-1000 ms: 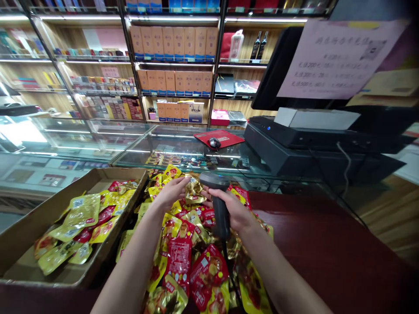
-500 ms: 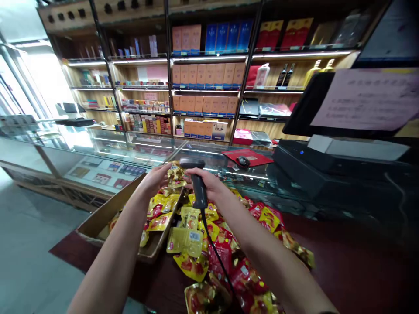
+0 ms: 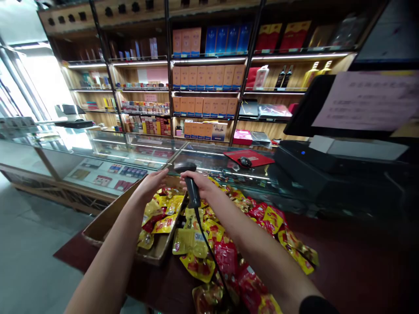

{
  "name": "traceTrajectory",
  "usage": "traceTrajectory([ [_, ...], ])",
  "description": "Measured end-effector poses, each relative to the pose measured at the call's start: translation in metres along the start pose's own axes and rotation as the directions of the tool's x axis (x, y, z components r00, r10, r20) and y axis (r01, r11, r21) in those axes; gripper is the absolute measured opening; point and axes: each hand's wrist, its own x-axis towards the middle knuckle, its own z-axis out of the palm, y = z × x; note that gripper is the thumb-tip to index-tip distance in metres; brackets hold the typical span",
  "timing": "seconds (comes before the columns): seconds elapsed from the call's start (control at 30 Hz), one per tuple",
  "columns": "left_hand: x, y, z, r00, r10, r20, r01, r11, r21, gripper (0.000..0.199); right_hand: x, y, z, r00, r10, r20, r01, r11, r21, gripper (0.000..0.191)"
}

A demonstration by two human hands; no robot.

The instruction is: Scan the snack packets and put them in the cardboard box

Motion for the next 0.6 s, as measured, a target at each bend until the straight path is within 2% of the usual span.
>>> traceTrajectory([
  [0.13,-0.003,-0.012,0.05,0.994,-0.036,0.102,0.037,0.999,0.0,0.052,-0.024,0.001,-0.047,0.997,-0.014,-0.074,0.017,0.999,0.041,0.011],
  [0.27,-0.006,-0.027,0.104,0.972,-0.057,0.226,0.049,0.998,0.042,0.056,-0.057,0.004,-0.105,0.986,0.004,-0.169,0.012,0.995,0.096,0.008],
  [0.43,-0.006,-0.052,0.164,0.943,-0.126,0.308,0.101,0.99,0.097,0.057,-0.091,0.016,-0.178,0.975,0.016,-0.224,0.029,0.98,0.195,0.005],
  [0.5,-0.007,-0.063,0.185,0.933,-0.147,0.329,0.115,0.987,0.114,0.057,-0.102,0.023,-0.2,0.966,0.021,-0.256,0.037,0.975,0.221,0.006],
  [0.6,-0.007,-0.078,0.21,0.918,-0.17,0.358,0.133,0.983,0.126,0.056,-0.114,0.032,-0.223,0.952,0.045,-0.303,0.034,0.968,0.248,0.009],
])
